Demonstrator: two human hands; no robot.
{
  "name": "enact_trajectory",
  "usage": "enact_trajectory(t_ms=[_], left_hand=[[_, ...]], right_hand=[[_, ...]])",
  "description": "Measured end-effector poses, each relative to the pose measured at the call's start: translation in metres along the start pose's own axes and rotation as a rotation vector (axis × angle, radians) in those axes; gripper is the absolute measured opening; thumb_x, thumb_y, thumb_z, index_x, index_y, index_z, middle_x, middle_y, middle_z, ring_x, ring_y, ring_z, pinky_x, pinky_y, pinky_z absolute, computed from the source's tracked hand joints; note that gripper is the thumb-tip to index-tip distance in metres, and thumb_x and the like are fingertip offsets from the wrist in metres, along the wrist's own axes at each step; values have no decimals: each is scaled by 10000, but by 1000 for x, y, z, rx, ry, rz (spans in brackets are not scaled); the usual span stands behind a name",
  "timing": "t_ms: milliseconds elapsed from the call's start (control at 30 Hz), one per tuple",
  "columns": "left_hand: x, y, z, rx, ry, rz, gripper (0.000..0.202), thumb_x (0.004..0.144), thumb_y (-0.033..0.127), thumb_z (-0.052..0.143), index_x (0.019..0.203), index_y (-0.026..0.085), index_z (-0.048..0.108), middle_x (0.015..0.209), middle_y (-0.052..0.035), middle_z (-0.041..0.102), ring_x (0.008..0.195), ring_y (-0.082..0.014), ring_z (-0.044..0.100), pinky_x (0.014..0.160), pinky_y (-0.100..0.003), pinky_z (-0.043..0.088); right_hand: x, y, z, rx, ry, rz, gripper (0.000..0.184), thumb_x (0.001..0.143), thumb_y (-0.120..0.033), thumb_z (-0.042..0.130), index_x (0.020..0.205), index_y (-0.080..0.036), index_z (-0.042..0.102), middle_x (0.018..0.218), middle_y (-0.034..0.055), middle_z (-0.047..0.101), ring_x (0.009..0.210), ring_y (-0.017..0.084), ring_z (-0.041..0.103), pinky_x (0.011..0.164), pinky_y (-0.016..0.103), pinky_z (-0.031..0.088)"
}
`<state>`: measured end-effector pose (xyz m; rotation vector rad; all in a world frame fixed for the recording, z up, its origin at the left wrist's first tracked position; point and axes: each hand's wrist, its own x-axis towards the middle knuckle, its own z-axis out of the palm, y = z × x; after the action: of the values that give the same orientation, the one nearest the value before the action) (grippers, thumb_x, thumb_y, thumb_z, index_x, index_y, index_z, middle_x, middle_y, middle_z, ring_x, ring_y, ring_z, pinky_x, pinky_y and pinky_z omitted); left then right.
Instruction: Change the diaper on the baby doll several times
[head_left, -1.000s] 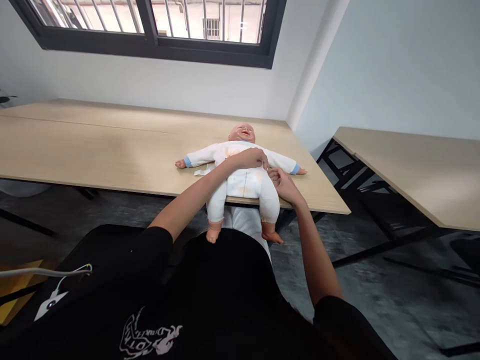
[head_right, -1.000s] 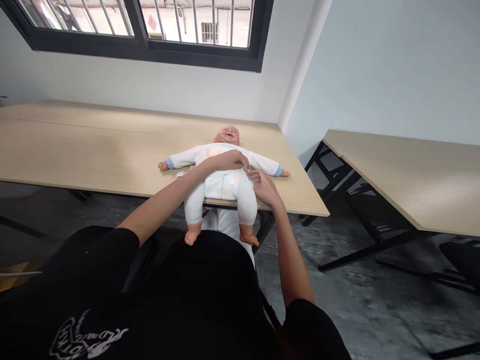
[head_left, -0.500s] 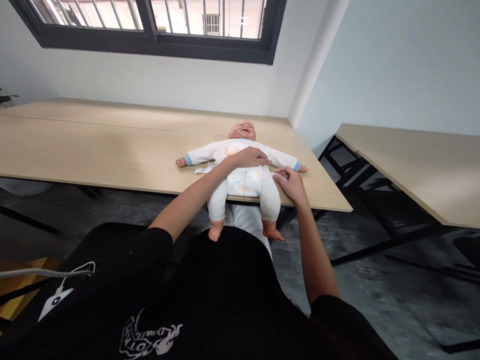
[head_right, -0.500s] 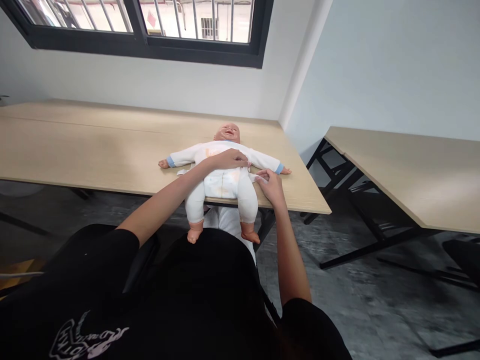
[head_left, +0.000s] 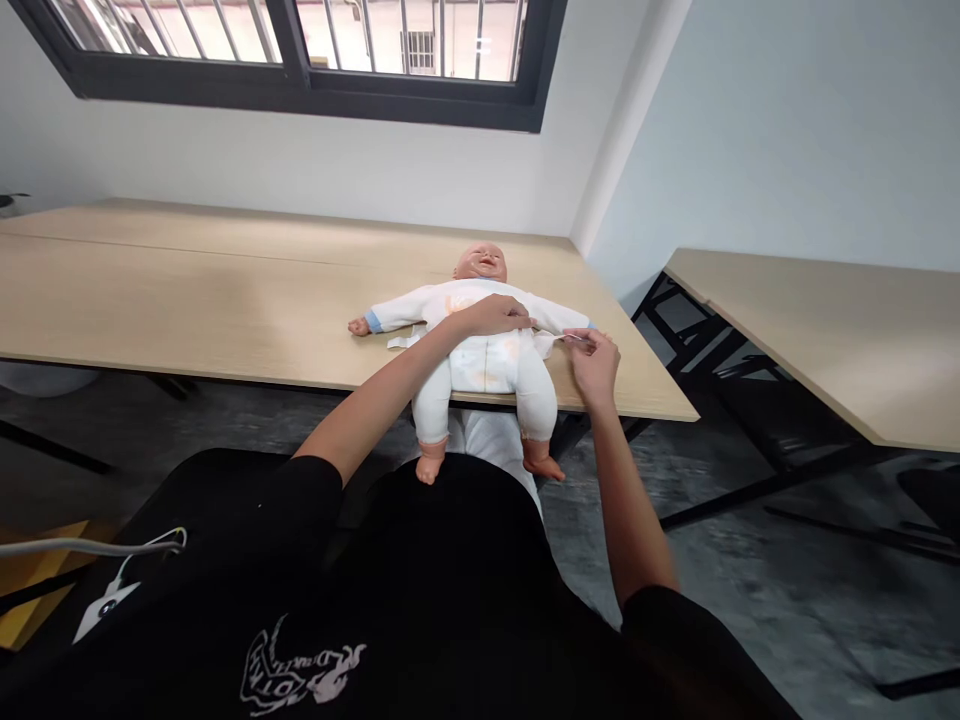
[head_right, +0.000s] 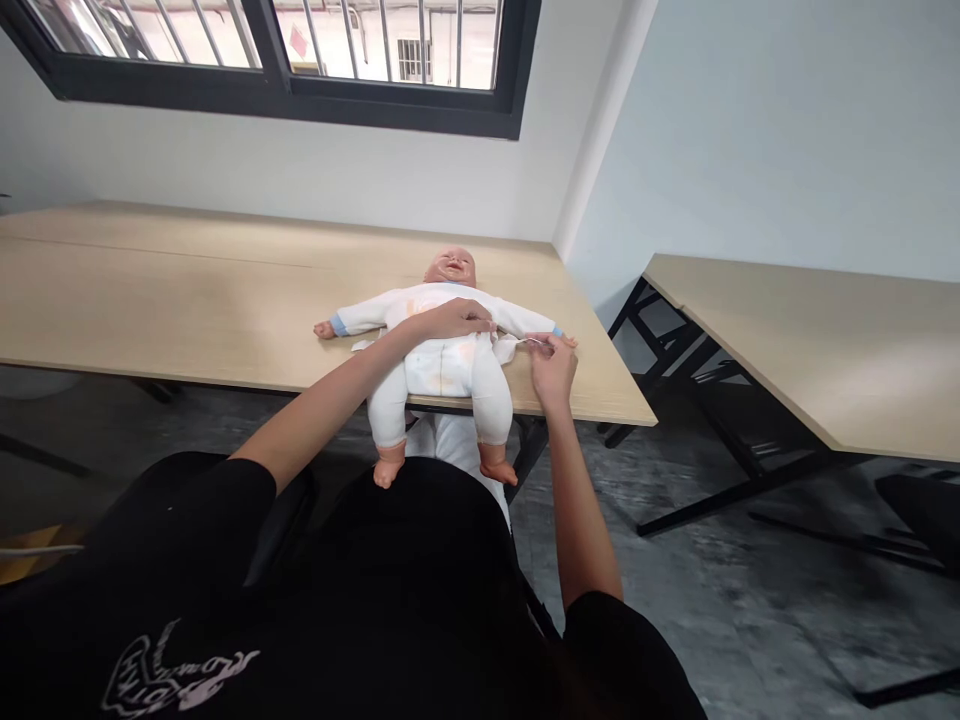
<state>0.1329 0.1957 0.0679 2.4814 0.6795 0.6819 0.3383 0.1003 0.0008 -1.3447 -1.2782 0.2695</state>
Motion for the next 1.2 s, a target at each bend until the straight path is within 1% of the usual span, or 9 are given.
enact_trajectory(t_ms=[100, 167, 233, 400, 533, 667, 833, 1000, 1200], left_hand=[[3, 1, -4, 153, -77, -7, 318, 930, 355, 534, 886, 172, 790, 1083, -79, 737, 1121, -264, 597, 1040, -390, 386], [4, 3, -6, 274, -104, -50, 307, 945, 342, 505, 943, 241, 794, 1273, -50, 681, 1356, -299, 447, 1171, -494, 251], [3, 4, -9, 324, -135, -87, 337, 973, 344, 455, 993, 285, 786, 1371, -21, 627, 1434, -286, 350, 1208, -540, 175], [5, -5, -12, 184, -110, -76, 283, 934, 284, 470, 974, 220, 743, 1295, -49, 649, 1352, -261, 449, 1189, -470, 275], [10, -19, -14, -16, -33, -68, 148, 766, 137, 536, 830, 159, 667, 973, -54, 699, 1063, -238, 618, 995, -370, 469], [9, -26, -18, -160, 5, -39, 69, 717, 114, 569, 754, 158, 607, 861, -42, 687, 953, -205, 644, 865, -316, 512], [3, -30, -20, -595, 333, -61, 85, 789, 205, 627, 856, 153, 614, 842, -72, 691, 857, -192, 669, 819, -338, 529], [-20, -30, -33, -540, 656, -72, 43, 840, 175, 555, 837, 154, 593, 903, -73, 705, 867, -157, 661, 882, -322, 513], [-65, -7, -37, -274, 630, -117, 106, 837, 156, 525, 845, 161, 631, 945, -65, 720, 912, -171, 659, 912, -322, 494]], right_hand=[[3, -9, 0, -43, 41, -225, 156, 859, -270, 606, 887, -191, 738, 1020, 86, 704, 976, 244, 659, 925, 398, 512], [9, -16, 1, -97, 52, -365, 165, 902, -247, 580, 895, -214, 742, 1034, 71, 689, 1044, 239, 632, 989, 408, 477], [18, -23, 3, -160, 56, -453, 195, 927, -212, 555, 910, -231, 748, 1043, 61, 681, 1066, 235, 612, 1014, 415, 448], [37, -45, 20, -304, -110, -562, 262, 933, -141, 514, 917, -253, 751, 1034, 38, 694, 1056, 239, 580, 979, 414, 411], [42, -65, 37, -330, -300, -650, 271, 909, -120, 528, 891, -258, 761, 1046, 53, 701, 1070, 264, 555, 960, 424, 404], [43, -80, 50, -318, -379, -631, 198, 904, -146, 582, 899, -237, 758, 990, 64, 706, 1027, 269, 562, 931, 420, 414], [43, -90, 60, -231, -462, -567, 91, 851, -154, 671, 822, -211, 737, 904, 32, 708, 908, 228, 600, 888, 373, 425], [37, -84, 67, -68, -558, -416, 93, 836, -188, 663, 788, -193, 742, 846, 8, 717, 732, 160, 575, 729, 289, 429], [33, -84, 66, -31, -529, -377, 25, 793, -194, 750, 788, -175, 734, 871, 28, 728, 763, 164, 600, 729, 272, 434]])
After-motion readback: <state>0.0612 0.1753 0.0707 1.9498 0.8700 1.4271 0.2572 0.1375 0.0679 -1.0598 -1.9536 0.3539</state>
